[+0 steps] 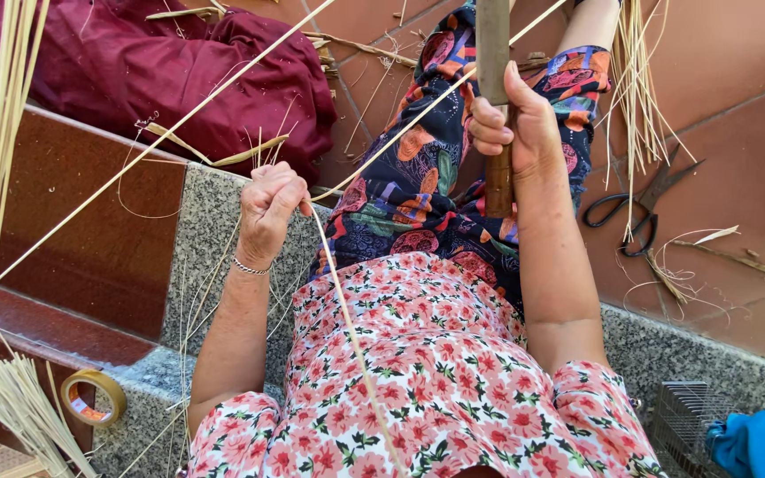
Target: The person sits on the floor and uses a knife to shave thin strips from bamboo rods. They hold the rod in one hand and the knife in the other, repeatedly scraping the surface to create fine fibers. The person occasionally adjusts the rod and discards the shaved material onto the floor.
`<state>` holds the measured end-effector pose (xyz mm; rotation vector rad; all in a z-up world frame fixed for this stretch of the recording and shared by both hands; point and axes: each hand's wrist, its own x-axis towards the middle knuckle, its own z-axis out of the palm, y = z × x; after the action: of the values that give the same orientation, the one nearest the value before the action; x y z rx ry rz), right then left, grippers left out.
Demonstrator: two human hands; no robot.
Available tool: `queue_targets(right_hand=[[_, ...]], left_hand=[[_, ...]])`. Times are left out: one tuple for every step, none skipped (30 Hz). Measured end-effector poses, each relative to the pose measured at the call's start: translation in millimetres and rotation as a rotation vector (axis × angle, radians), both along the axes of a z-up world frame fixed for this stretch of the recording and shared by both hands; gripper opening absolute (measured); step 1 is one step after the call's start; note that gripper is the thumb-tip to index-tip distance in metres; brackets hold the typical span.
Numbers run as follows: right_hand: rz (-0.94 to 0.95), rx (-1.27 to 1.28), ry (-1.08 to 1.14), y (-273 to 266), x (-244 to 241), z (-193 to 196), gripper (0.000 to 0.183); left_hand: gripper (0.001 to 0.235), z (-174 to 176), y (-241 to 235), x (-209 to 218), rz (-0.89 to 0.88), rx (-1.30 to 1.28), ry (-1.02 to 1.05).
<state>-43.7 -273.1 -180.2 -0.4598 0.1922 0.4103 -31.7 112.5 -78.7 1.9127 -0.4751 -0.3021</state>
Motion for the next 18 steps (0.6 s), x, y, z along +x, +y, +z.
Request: queue_targets(right_hand=[[0.002, -0.009, -0.012, -2.1, 1.7, -6.2, 0.052], [0.004, -0.019, -0.025, -4.2, 3.1, -12.7, 0.052], [0.010, -0.010, -0.032, -5.7, 5.6, -19.5, 0.051], [0.016, -0.002, -0.039, -7.0, 7.9, -26.1, 0.051], [0.019, 0.004, -0.045, -8.7, 9.7, -32.2, 0.050], [0.026, 0.015, -0.032, -9.9, 11.9, -37.8, 0.050], [0.028, 0.024, -0.022, -11.7, 14.2, -41.9, 0.051], [0.031, 0.033, -0.011, -13.4, 16.3, -44.6, 0.051], [0.015, 0.029, 0.003, -14.3, 17.2, -45.6, 0.050], [-0.001, 0.024, 0.017, -14.5, 18.1, -44.5, 0.050], [-0.020, 0.017, 0.029, -15.2, 19.1, -40.6, 0.049], [-0.038, 0.035, -0.007, -15.7, 19.8, -34.2, 0.051], [-0.057, 0.051, -0.039, -15.7, 18.0, -25.4, 0.054], [-0.076, 0.067, -0.071, -14.9, 15.9, -14.4, 0.056], [-0.100, 0.059, -0.100, -13.7, 13.7, -0.8, 0.056], [-0.123, 0.049, -0.128, -11.1, 9.0, 14.1, 0.057], [-0.140, 0.043, -0.155, -6.4, 4.2, 29.0, 0.057], [-0.136, -0.004, -0.150, -0.9, -1.0, 43.7, 0.057]], left_hand=[[0.036, -1.7, 0.3, 0.0, -0.009, 0.000, 0.005], [0.036, -3.2, 1.0, -0.5, -0.018, -0.001, 0.010], [0.037, -4.5, 2.2, -0.4, -0.026, 0.000, 0.011], [0.037, -5.4, 3.6, -0.3, -0.032, 0.011, 0.015], [0.037, -6.7, 4.3, 1.1, -0.042, 0.020, 0.020], [0.037, -7.5, 4.8, 2.3, -0.051, 0.029, 0.024], [0.034, -8.0, 5.4, 4.8, -0.074, 0.039, 0.008], [0.031, -7.6, 6.6, 7.0, -0.098, 0.050, -0.009], [0.029, -6.9, 7.7, 8.5, -0.121, 0.060, -0.023], [0.022, -5.6, 9.0, 9.6, -0.134, 0.041, 0.020], [0.017, -3.8, 9.8, 10.7, -0.149, 0.020, 0.062], [0.013, -2.0, 9.9, 11.6, -0.164, 0.000, 0.105], [0.011, -0.3, 8.7, 11.0, -0.136, 0.027, 0.093], [0.009, 1.7, 7.0, 10.0, -0.108, 0.053, 0.082], [0.007, 3.2, 3.7, 11.1, -0.082, 0.078, 0.065], [0.007, 4.3, -0.7, 12.1, -0.045, 0.056, 0.075], [0.007, 5.3, -5.0, 10.8, -0.001, 0.037, 0.088], [0.008, 5.2, -9.5, 10.1, 0.042, 0.018, 0.101]])
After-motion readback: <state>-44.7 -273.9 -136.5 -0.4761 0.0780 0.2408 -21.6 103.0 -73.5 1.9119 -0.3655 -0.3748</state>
